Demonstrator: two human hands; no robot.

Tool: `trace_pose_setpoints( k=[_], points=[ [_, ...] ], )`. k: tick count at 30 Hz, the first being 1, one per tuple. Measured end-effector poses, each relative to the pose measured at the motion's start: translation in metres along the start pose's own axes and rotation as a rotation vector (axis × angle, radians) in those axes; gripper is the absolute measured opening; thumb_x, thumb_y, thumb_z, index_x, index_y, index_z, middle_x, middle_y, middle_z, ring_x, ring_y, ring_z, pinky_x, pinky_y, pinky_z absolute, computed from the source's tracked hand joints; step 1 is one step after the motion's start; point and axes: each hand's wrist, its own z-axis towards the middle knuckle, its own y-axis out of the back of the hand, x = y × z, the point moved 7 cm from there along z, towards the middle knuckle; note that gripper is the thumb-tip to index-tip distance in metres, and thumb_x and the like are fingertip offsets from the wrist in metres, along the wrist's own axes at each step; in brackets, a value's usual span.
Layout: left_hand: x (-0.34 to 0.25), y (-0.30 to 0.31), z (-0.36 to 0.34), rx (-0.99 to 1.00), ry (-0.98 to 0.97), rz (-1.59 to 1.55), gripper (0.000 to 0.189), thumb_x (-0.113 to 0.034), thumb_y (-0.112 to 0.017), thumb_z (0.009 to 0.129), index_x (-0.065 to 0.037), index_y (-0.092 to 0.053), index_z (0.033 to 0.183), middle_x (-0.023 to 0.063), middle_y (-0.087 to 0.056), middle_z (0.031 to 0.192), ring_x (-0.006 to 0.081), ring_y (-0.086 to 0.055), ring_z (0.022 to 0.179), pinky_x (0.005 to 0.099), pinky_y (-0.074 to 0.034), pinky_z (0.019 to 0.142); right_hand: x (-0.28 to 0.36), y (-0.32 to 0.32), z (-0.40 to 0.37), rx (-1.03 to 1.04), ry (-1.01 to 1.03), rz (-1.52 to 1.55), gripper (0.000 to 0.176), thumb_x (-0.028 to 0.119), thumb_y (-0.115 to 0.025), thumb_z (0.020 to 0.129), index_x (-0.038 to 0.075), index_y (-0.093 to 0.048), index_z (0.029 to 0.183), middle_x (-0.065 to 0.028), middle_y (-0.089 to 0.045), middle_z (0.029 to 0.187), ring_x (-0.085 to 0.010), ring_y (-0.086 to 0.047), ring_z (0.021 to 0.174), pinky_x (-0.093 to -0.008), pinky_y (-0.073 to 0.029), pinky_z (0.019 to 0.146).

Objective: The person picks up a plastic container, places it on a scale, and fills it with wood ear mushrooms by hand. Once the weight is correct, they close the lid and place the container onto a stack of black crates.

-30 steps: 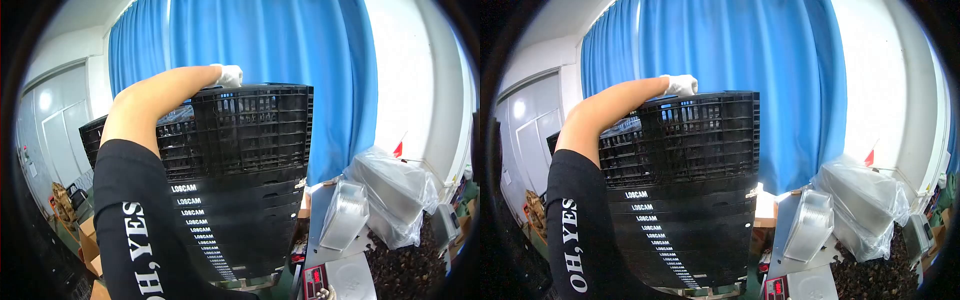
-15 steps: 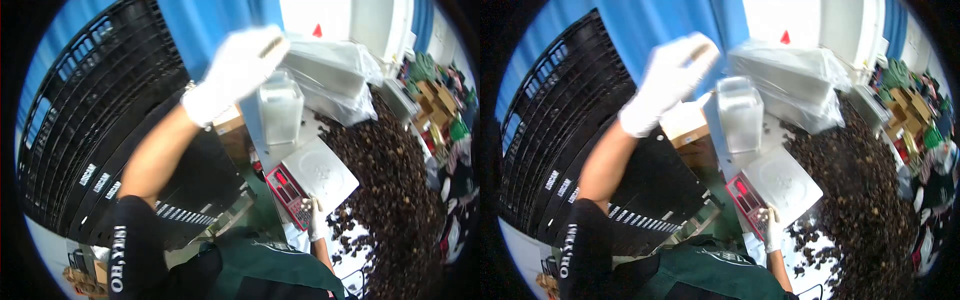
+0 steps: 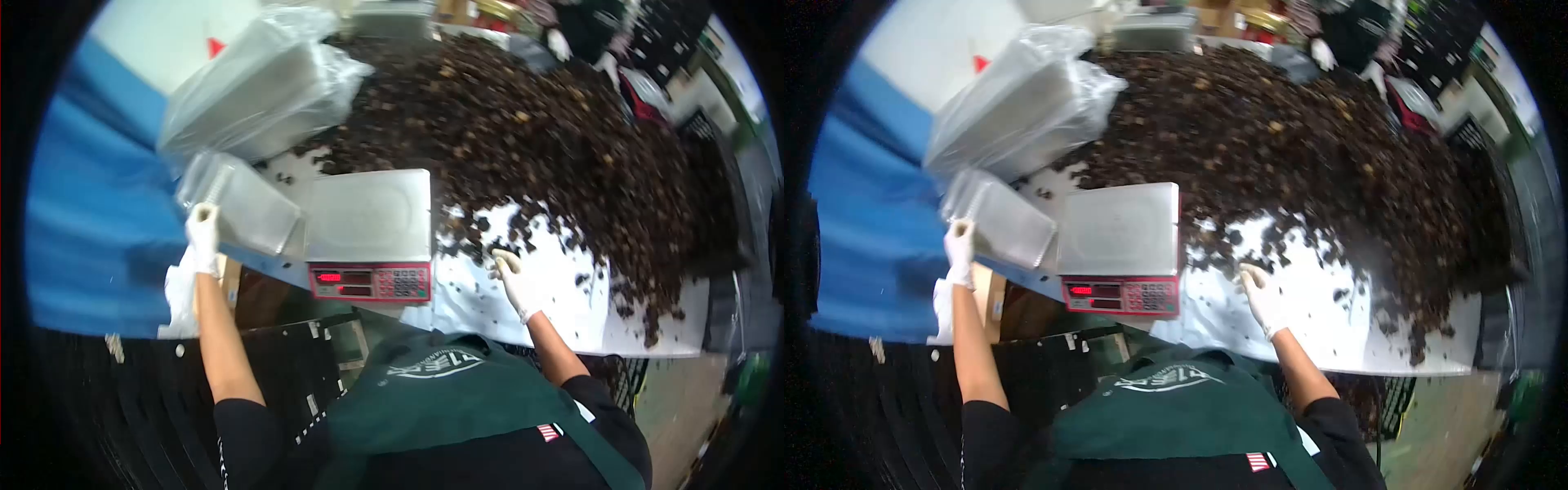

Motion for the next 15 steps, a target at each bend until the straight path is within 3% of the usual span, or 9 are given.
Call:
trace_pose_setpoints(
  k=[3,4,6,7,9,11,12,14,15],
  points=[
    [0.041,0.010,0.013,-0.074,0.065,-0.101,0.009,-0.012,-0.070,0.087,-0.003,-0.070,0.089,-0.0022,-0.065,0.082,0.0075,-0.055,0.078,0.0242,-0.047,0.072,-0.024,0.045,-0.019,-0.138,-0.067,-0.006,0.029,0.017,-0.053,0.101,-0.001,-0.062,0.122,-0.0081,-0.071,0.089,-0.0130,-0.064,0.077,-0.0272,-0.052,0.074],
    [0.053,0.014,0.014,-0.141,0.157,-0.329,0.010,-0.011,-0.068,0.089,-0.002,-0.070,0.095,0.0001,-0.066,0.089,0.0098,-0.057,0.082,0.0249,-0.048,0.076,-0.039,0.060,-0.021,-0.181,-0.064,0.001,0.029,0.017,-0.052,0.101,-0.001,-0.062,0.121,-0.0089,-0.071,0.089,-0.0133,-0.065,0.077,-0.0271,-0.052,0.073],
    [0.027,0.044,0.007,-0.426,0.257,-0.491,0.017,-0.012,-0.066,0.093,0.001,-0.067,0.103,0.0063,-0.067,0.100,0.0149,-0.061,0.090,0.0294,-0.051,0.082,-0.066,0.083,-0.030,-0.244,-0.078,0.004,0.029,0.017,-0.053,0.101,-0.001,-0.062,0.123,-0.0090,-0.071,0.090,-0.0124,-0.065,0.074,-0.0257,-0.051,0.071],
    [-0.002,0.060,0.005,-0.533,0.162,-0.311,0.014,-0.009,-0.065,0.093,0.003,-0.066,0.101,0.0054,-0.067,0.096,0.0142,-0.060,0.086,0.0292,-0.051,0.083,-0.074,0.091,-0.037,-0.279,-0.083,0.003,0.029,0.017,-0.053,0.101,0.000,-0.061,0.124,-0.0091,-0.071,0.092,-0.0115,-0.065,0.072,-0.0242,-0.050,0.068],
    [-0.093,0.051,-0.014,-0.522,-0.005,-0.235,0.010,-0.009,-0.063,0.095,0.001,-0.065,0.099,0.0047,-0.066,0.096,0.0148,-0.059,0.089,0.0293,-0.049,0.085,-0.078,0.098,-0.048,-0.334,-0.143,-0.070,0.029,0.017,-0.053,0.102,0.000,-0.062,0.124,-0.0091,-0.072,0.091,-0.0114,-0.065,0.072,-0.0240,-0.050,0.066],
    [-0.172,0.005,-0.054,-0.291,-0.098,-0.200,0.008,-0.008,-0.063,0.095,-0.001,-0.064,0.098,0.0037,-0.064,0.097,0.0147,-0.058,0.091,0.0295,-0.048,0.087,-0.076,0.093,-0.051,-0.313,-0.182,-0.148,0.030,0.018,-0.053,0.102,0.000,-0.061,0.124,-0.0090,-0.072,0.092,-0.0115,-0.065,0.072,-0.0237,-0.049,0.066],
    [-0.179,-0.034,-0.075,-0.114,-0.104,-0.357,0.006,-0.008,-0.062,0.095,-0.002,-0.063,0.097,0.0036,-0.062,0.096,0.0152,-0.057,0.091,0.0302,-0.047,0.087,-0.085,0.090,-0.048,-0.298,-0.165,-0.151,0.030,0.018,-0.054,0.101,-0.001,-0.062,0.123,-0.0089,-0.072,0.091,-0.0112,-0.065,0.073,-0.0244,-0.051,0.068],
    [-0.218,-0.094,-0.130,0.221,-0.289,-0.118,0.007,-0.007,-0.064,0.090,-0.003,-0.059,0.090,0.0105,-0.058,0.088,0.0263,-0.057,0.088,0.0356,-0.046,0.087,-0.112,0.078,-0.037,-0.244,-0.131,-0.123,0.029,0.017,-0.055,0.101,-0.001,-0.062,0.123,-0.0089,-0.072,0.092,-0.0115,-0.066,0.074,-0.0251,-0.052,0.070],
    [-0.232,-0.119,-0.156,0.366,-0.389,-0.142,0.010,-0.006,-0.067,0.086,-0.002,-0.058,0.089,0.0142,-0.058,0.089,0.0318,-0.058,0.091,0.0406,-0.045,0.092,-0.116,0.075,-0.033,-0.213,-0.085,-0.090,0.029,0.016,-0.055,0.101,-0.001,-0.062,0.122,-0.0089,-0.072,0.092,-0.0117,-0.066,0.074,-0.0258,-0.053,0.071]
  ],
)
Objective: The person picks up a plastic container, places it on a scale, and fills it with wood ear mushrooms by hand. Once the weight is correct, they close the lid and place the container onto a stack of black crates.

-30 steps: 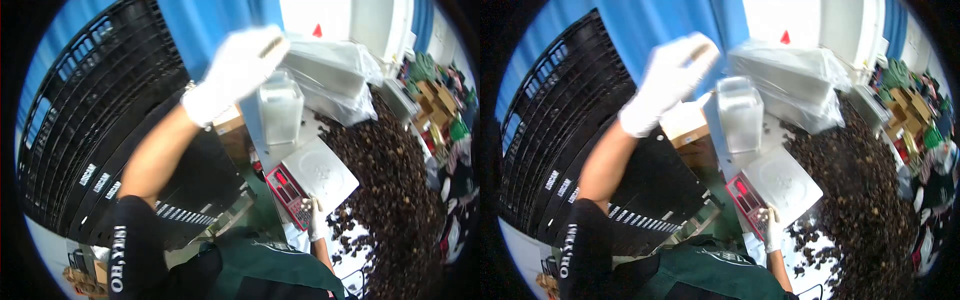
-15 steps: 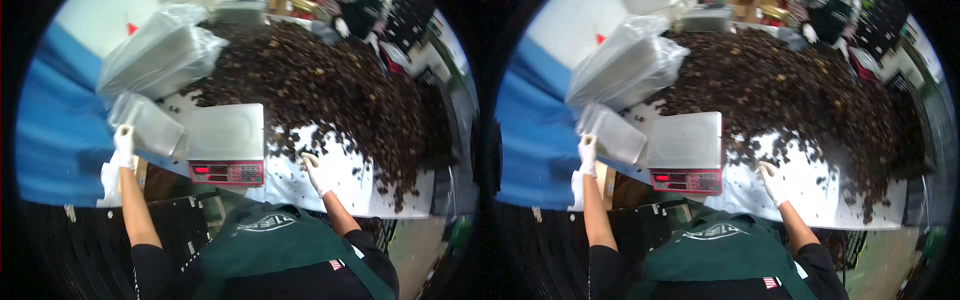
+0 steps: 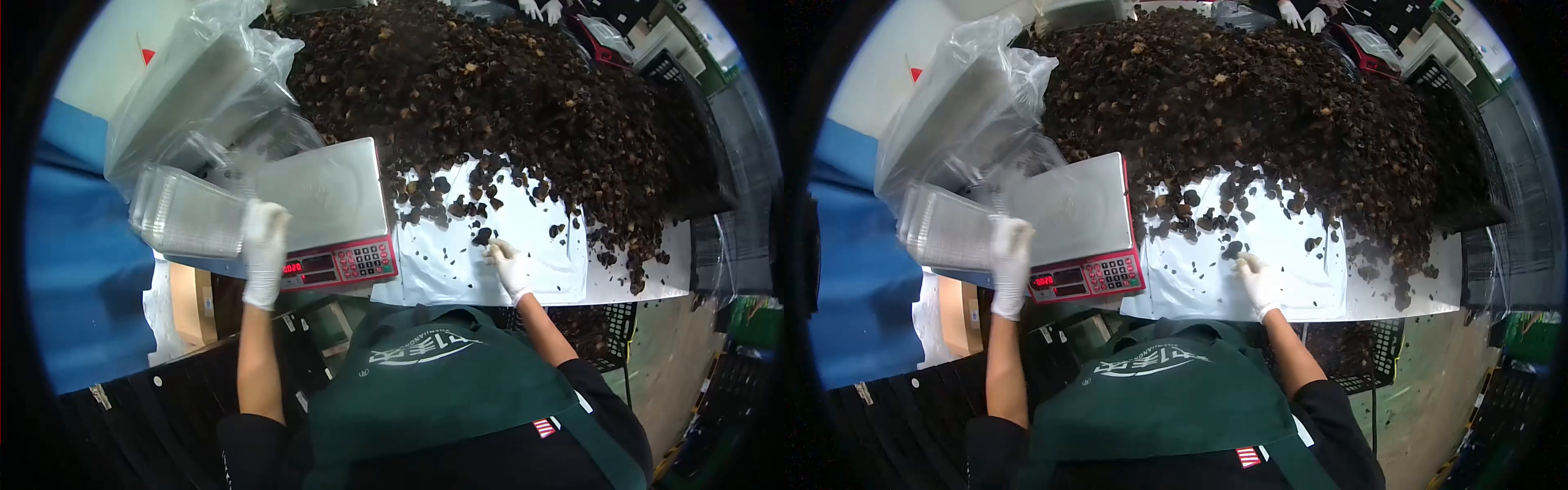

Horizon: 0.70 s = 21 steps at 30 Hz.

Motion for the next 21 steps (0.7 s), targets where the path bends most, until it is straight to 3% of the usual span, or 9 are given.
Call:
trace_pose_setpoints(
  k=[2,3,6,8,9,10,16,18,21],
  points=[
    [0.007,-0.058,-0.034,0.134,-0.219,0.087,0.013,-0.006,-0.068,0.083,-0.002,-0.059,0.091,0.0161,-0.060,0.092,0.0331,-0.059,0.096,0.0448,-0.043,0.099,0.031,-0.013,-0.008,0.089,0.046,-0.216,0.028,0.012,-0.053,0.100,0.001,-0.062,0.124,-0.0086,-0.071,0.096,-0.0128,-0.065,0.081,-0.0278,-0.054,0.076],
    [0.009,-0.066,-0.043,0.147,-0.180,0.083,0.014,-0.006,-0.069,0.082,-0.002,-0.059,0.092,0.0156,-0.061,0.094,0.0332,-0.059,0.100,0.0456,-0.042,0.103,0.046,-0.023,-0.018,0.127,-0.061,0.007,0.028,0.008,-0.052,0.098,0.002,-0.063,0.123,-0.0089,-0.071,0.095,-0.0122,-0.065,0.083,-0.0282,-0.054,0.077],
    [-0.016,-0.064,-0.057,0.156,-0.106,0.028,0.021,-0.004,-0.069,0.081,-0.002,-0.063,0.101,0.0141,-0.064,0.106,0.0339,-0.057,0.113,0.0464,-0.036,0.110,0.063,-0.030,-0.013,0.148,0.044,-0.374,0.037,0.024,-0.055,0.094,0.003,-0.063,0.123,-0.0142,-0.072,0.100,-0.0233,-0.069,0.088,-0.0364,-0.053,0.083],
    [-0.033,-0.059,-0.068,0.149,0.032,0.026,0.043,-0.001,-0.068,0.082,-0.001,-0.058,0.124,0.0147,-0.056,0.133,0.0323,-0.043,0.133,0.0458,-0.027,0.116,0.058,-0.038,-0.002,0.118,0.240,-0.351,0.028,0.021,-0.057,0.092,0.002,-0.067,0.109,-0.0216,-0.069,0.105,-0.0379,-0.067,0.094,-0.0419,-0.052,0.086],
    [-0.034,-0.061,-0.078,0.065,0.063,0.062,0.049,-0.001,-0.068,0.083,-0.001,-0.055,0.130,0.0158,-0.053,0.137,0.0327,-0.042,0.135,0.0455,-0.027,0.116,0.061,-0.040,0.000,0.175,0.144,-0.361,0.029,0.021,-0.057,0.091,0.001,-0.067,0.109,-0.0224,-0.069,0.103,-0.0377,-0.067,0.094,-0.0421,-0.052,0.086],
    [-0.030,-0.061,-0.089,-0.023,0.095,0.102,0.054,0.000,-0.067,0.084,0.000,-0.051,0.135,0.0169,-0.049,0.141,0.0332,-0.040,0.136,0.0452,-0.026,0.116,0.041,-0.049,0.012,0.163,0.255,-0.326,0.029,0.020,-0.057,0.091,0.001,-0.067,0.110,-0.0222,-0.070,0.100,-0.0372,-0.068,0.093,-0.0422,-0.052,0.085],
    [-0.013,-0.062,-0.168,-0.360,0.307,0.190,0.045,-0.001,-0.060,0.091,0.004,-0.051,0.135,0.0210,-0.047,0.144,0.0356,-0.047,0.131,0.0438,-0.037,0.110,0.083,-0.032,0.014,0.260,0.204,-0.289,0.037,0.025,-0.054,0.093,0.004,-0.064,0.122,-0.0196,-0.071,0.105,-0.0339,-0.068,0.096,-0.0397,-0.051,0.089],
    [-0.058,-0.062,-0.179,-0.489,0.171,0.242,0.056,-0.029,-0.069,0.093,-0.002,-0.049,0.137,0.0216,-0.054,0.131,0.0361,-0.056,0.116,0.0417,-0.048,0.097,0.088,-0.013,0.007,0.170,0.281,-0.204,0.037,0.024,-0.054,0.094,0.007,-0.063,0.125,-0.0181,-0.071,0.105,-0.0336,-0.068,0.096,-0.0391,-0.051,0.089],
    [-0.050,-0.080,-0.190,-0.419,0.290,0.124,0.047,-0.021,-0.071,0.091,0.003,-0.055,0.128,0.0220,-0.056,0.126,0.0363,-0.058,0.110,0.0448,-0.050,0.090,0.067,0.019,-0.006,0.131,0.144,-0.051,0.036,0.024,-0.052,0.095,0.008,-0.063,0.125,-0.0176,-0.071,0.104,-0.0320,-0.068,0.096,-0.0392,-0.051,0.088]
  ],
)
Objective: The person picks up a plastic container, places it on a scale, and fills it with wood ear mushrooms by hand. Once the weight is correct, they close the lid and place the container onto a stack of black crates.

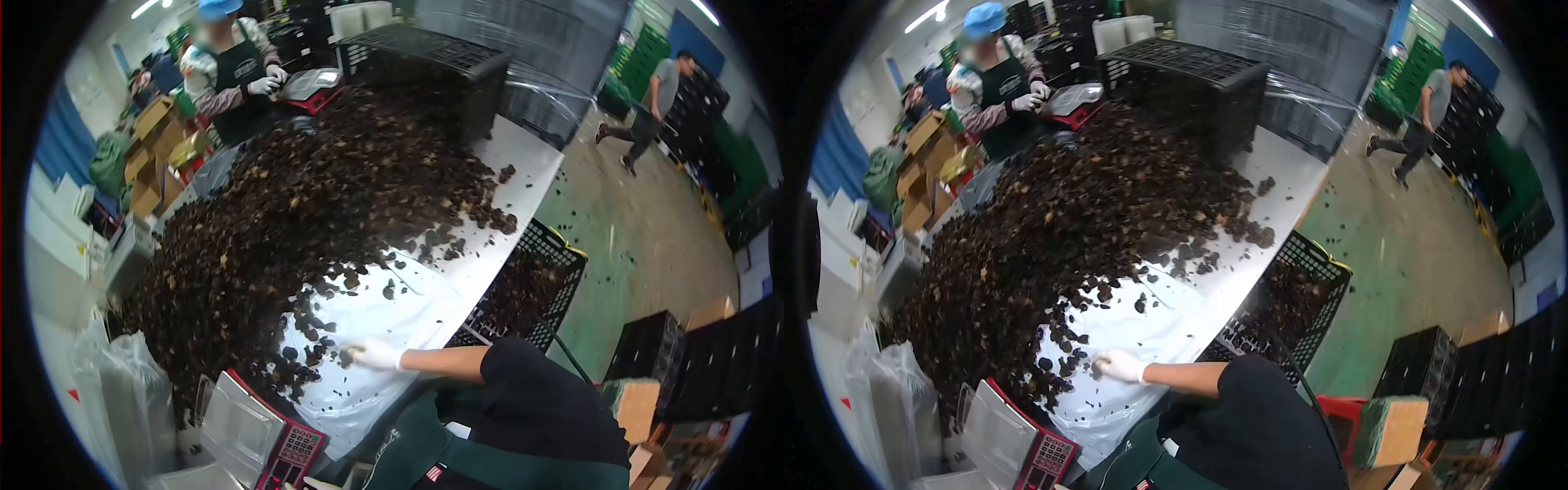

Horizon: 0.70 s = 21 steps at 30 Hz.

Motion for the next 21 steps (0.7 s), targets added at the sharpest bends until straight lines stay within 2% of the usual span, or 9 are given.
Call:
trace_pose_setpoints(
  k=[3,8,13,15,16,17,18,20,21],
  points=[
    [-0.022,-0.008,0.012,0.023,-0.368,-0.005,0.039,-0.018,-0.070,0.092,0.003,-0.057,0.122,0.0228,-0.056,0.125,0.0369,-0.058,0.109,0.0449,-0.050,0.091,-0.043,0.047,-0.033,-0.342,-0.051,-0.128,0.029,0.022,-0.051,0.094,0.012,-0.068,0.115,-0.0187,-0.071,0.099,-0.0351,-0.068,0.091,-0.0421,-0.052,0.083],
    [-0.016,0.005,0.008,0.118,-0.234,-0.176,0.038,-0.015,-0.066,0.094,0.001,-0.056,0.127,0.0237,-0.051,0.133,0.0355,-0.056,0.113,0.0444,-0.051,0.093,-0.085,0.101,-0.096,-0.717,-0.058,-0.319,0.025,0.019,-0.052,0.093,0.010,-0.065,0.112,-0.0207,-0.069,0.096,-0.0359,-0.067,0.089,-0.0437,-0.052,0.080],
    [0.030,0.001,-0.063,0.305,0.065,-0.363,0.043,-0.002,-0.059,0.094,0.008,-0.048,0.134,0.0223,-0.048,0.141,0.0315,-0.056,0.121,0.0403,-0.047,0.101,-0.116,0.111,-0.075,-0.464,0.076,-0.822,0.023,0.023,-0.056,0.094,0.005,-0.065,0.106,-0.0164,-0.068,0.097,-0.0307,-0.063,0.092,-0.0442,-0.051,0.080],
    [0.012,0.014,-0.101,0.406,0.235,-0.444,0.042,-0.001,-0.060,0.091,0.008,-0.051,0.131,0.0207,-0.055,0.133,0.0314,-0.056,0.117,0.0407,-0.045,0.102,-0.145,0.117,-0.074,-0.705,-0.009,-0.516,0.043,0.042,-0.040,0.103,0.006,-0.055,0.084,-0.0081,-0.052,0.069,-0.0220,-0.053,0.063,-0.0437,-0.044,0.057],
    [0.028,0.013,-0.119,0.418,0.050,-0.155,0.039,-0.002,-0.062,0.088,0.004,-0.056,0.126,0.0198,-0.057,0.127,0.0326,-0.053,0.120,0.0421,-0.039,0.107,-0.132,0.116,-0.069,-0.426,-0.187,-0.442,0.047,0.044,-0.036,0.105,0.006,-0.055,0.084,-0.0067,-0.047,0.063,-0.0183,-0.048,0.055,-0.0394,-0.042,0.050],
    [0.044,0.017,-0.147,0.403,0.035,-0.077,0.036,-0.003,-0.063,0.086,0.001,-0.060,0.121,0.0190,-0.058,0.126,0.0336,-0.050,0.123,0.0421,-0.034,0.109,-0.140,0.118,-0.062,-0.458,0.042,-0.609,0.041,0.039,-0.040,0.105,0.006,-0.056,0.086,-0.0072,-0.048,0.062,-0.0166,-0.045,0.054,-0.0366,-0.041,0.049],
    [0.067,0.014,-0.178,0.452,0.260,-0.190,0.032,-0.005,-0.063,0.086,0.001,-0.061,0.118,0.0184,-0.059,0.124,0.0337,-0.051,0.121,0.0411,-0.036,0.107,-0.122,0.113,-0.074,-0.423,-0.208,-0.247,0.023,0.024,-0.049,0.100,0.007,-0.058,0.088,-0.0096,-0.051,0.063,-0.0186,-0.047,0.051,-0.0360,-0.043,0.049],
    [0.130,0.018,-0.260,0.541,0.281,-0.061,0.028,-0.008,-0.065,0.083,0.000,-0.064,0.110,0.0193,-0.064,0.114,0.0345,-0.057,0.110,0.0409,-0.044,0.099,-0.084,0.101,-0.077,-0.530,0.435,-1.007,0.016,0.011,-0.056,0.091,0.003,-0.061,0.103,-0.0192,-0.063,0.086,-0.0330,-0.062,0.083,-0.0470,-0.049,0.078],
    [0.167,0.007,-0.308,0.638,0.405,-0.077,0.029,-0.011,-0.066,0.084,-0.003,-0.063,0.112,0.0192,-0.063,0.117,0.0354,-0.053,0.117,0.0433,-0.040,0.104,-0.084,0.097,-0.077,-0.513,0.394,-0.966,0.018,0.013,-0.057,0.091,0.003,-0.061,0.106,-0.0203,-0.063,0.096,-0.0358,-0.061,0.095,-0.0456,-0.048,0.085]
  ],
)
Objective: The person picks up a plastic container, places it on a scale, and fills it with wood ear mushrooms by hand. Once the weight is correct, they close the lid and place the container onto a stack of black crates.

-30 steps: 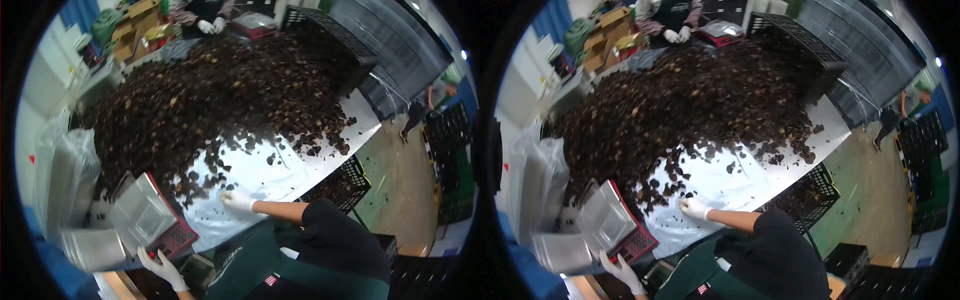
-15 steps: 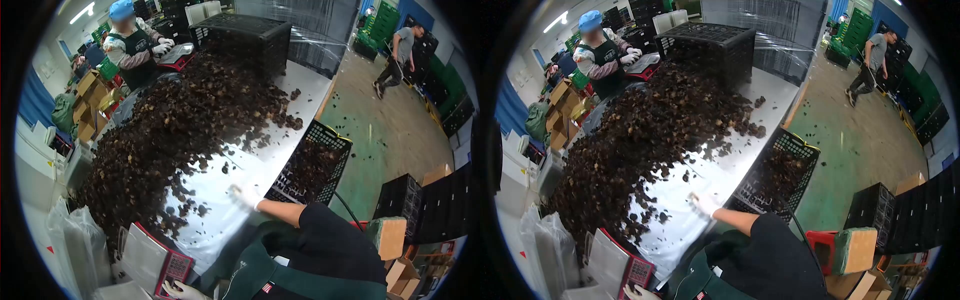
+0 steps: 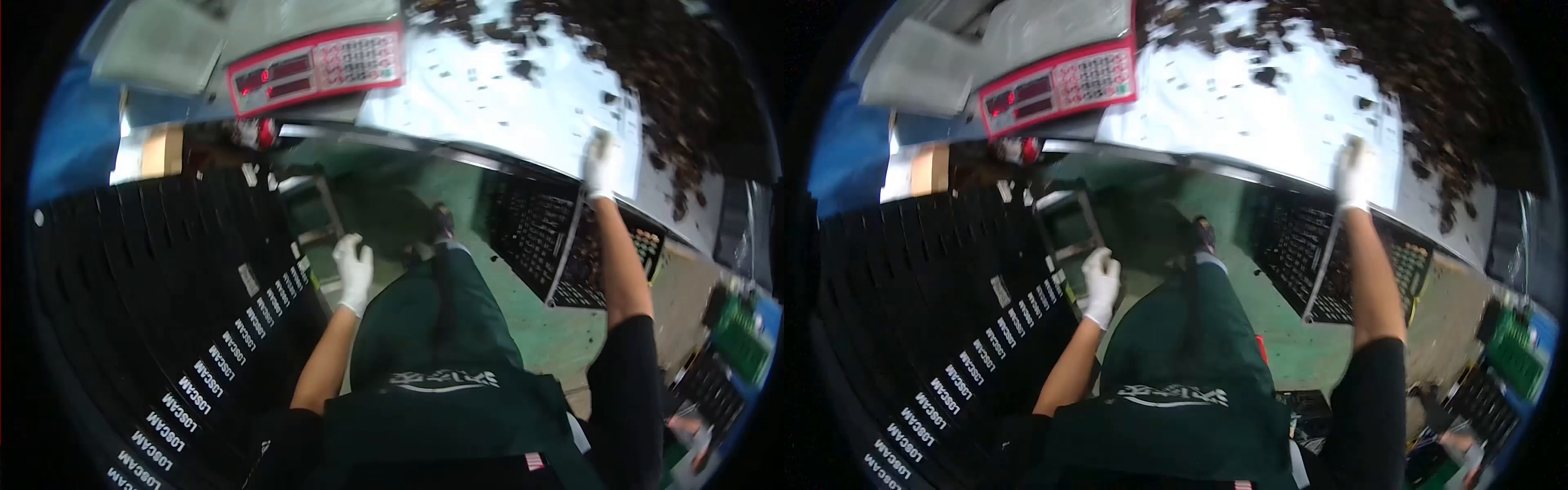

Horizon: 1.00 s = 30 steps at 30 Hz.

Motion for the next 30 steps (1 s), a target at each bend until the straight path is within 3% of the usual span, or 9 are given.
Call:
trace_pose_setpoints(
  k=[4,5,6,14,15,18,24,28,30],
  points=[
    [0.163,-0.103,-0.095,0.431,0.490,0.119,0.031,-0.025,-0.073,0.080,-0.007,-0.069,0.105,0.0200,-0.068,0.109,0.0377,-0.060,0.109,0.0432,-0.047,0.097,-0.021,-0.013,-0.007,0.122,-0.190,0.101,0.016,0.008,-0.053,0.096,0.006,-0.060,0.110,-0.0082,-0.059,0.091,-0.0166,-0.055,0.075,-0.0319,-0.048,0.072],
    [0.194,-0.124,-0.110,0.453,0.536,0.147,0.030,-0.026,-0.073,0.079,-0.008,-0.070,0.104,0.0193,-0.069,0.108,0.0374,-0.061,0.106,0.0428,-0.048,0.096,-0.002,-0.002,-0.005,-0.070,0.193,-0.155,0.019,0.007,-0.050,0.098,0.008,-0.059,0.115,-0.0027,-0.057,0.088,-0.0108,-0.050,0.070,-0.0271,-0.046,0.065],
    [0.224,-0.147,-0.122,0.471,0.579,0.170,0.030,-0.028,-0.073,0.079,-0.010,-0.071,0.102,0.0185,-0.070,0.106,0.0371,-0.063,0.103,0.0424,-0.048,0.095,-0.020,-0.009,-0.007,0.058,-0.047,0.029,0.023,0.007,-0.048,0.099,0.009,-0.059,0.120,-0.0024,-0.056,0.089,-0.0083,-0.049,0.070,-0.0236,-0.045,0.062],
    [0.363,-0.312,-0.020,0.257,0.050,0.338,0.025,-0.018,-0.061,0.086,-0.006,-0.068,0.106,0.0230,-0.068,0.100,0.0394,-0.065,0.098,0.0462,-0.051,0.088,-0.078,-0.001,0.004,0.123,0.128,-0.137,0.037,0.017,-0.052,0.100,0.005,-0.054,0.135,-0.0136,-0.058,0.133,-0.0249,-0.057,0.117,-0.0353,-0.044,0.102],
    [0.378,-0.333,0.000,0.446,0.212,0.431,0.036,-0.027,-0.047,0.096,-0.007,-0.060,0.123,0.0230,-0.063,0.117,0.0421,-0.060,0.104,0.0492,-0.049,0.091,-0.084,-0.018,-0.004,0.157,0.130,-0.137,0.037,0.017,-0.053,0.100,0.005,-0.054,0.135,-0.0137,-0.058,0.133,-0.0248,-0.057,0.117,-0.0353,-0.044,0.102],
    [0.392,-0.362,0.034,0.226,0.325,0.257,0.046,-0.021,-0.063,0.090,-0.010,-0.052,0.132,0.0251,-0.053,0.115,0.0420,-0.056,0.109,0.0490,-0.049,0.091,-0.097,-0.068,-0.017,0.256,0.150,-0.133,0.038,0.017,-0.053,0.100,0.005,-0.053,0.135,-0.0137,-0.058,0.134,-0.0245,-0.057,0.118,-0.0352,-0.044,0.103],
    [0.429,-0.406,0.041,-0.028,0.296,0.283,0.017,-0.002,-0.067,0.077,-0.005,-0.056,0.089,0.0203,-0.054,0.105,0.0411,-0.057,0.093,0.0452,-0.049,0.075,-0.125,-0.108,-0.051,0.389,0.112,-0.126,0.039,0.018,-0.054,0.100,0.005,-0.052,0.137,-0.0139,-0.057,0.135,-0.0241,-0.056,0.119,-0.0350,-0.043,0.104],
    [0.388,-0.435,0.018,0.206,0.140,0.109,0.013,0.000,-0.064,0.077,-0.006,-0.057,0.087,0.0152,-0.057,0.098,0.0368,-0.058,0.094,0.0439,-0.049,0.077,-0.136,-0.089,-0.067,0.423,0.041,-0.126,0.040,0.018,-0.054,0.099,0.005,-0.052,0.137,-0.0140,-0.056,0.135,-0.0237,-0.055,0.120,-0.0349,-0.043,0.104],
    [0.341,-0.465,-0.021,0.380,-0.188,-0.094,0.031,0.000,-0.055,0.081,-0.009,-0.060,0.110,0.0206,-0.056,0.101,0.0415,-0.056,0.099,0.0469,-0.048,0.084,-0.138,-0.071,-0.075,0.431,-0.003,-0.133,0.041,0.018,-0.054,0.099,0.005,-0.051,0.138,-0.0140,-0.056,0.136,-0.0236,-0.055,0.120,-0.0348,-0.043,0.104]
  ],
)
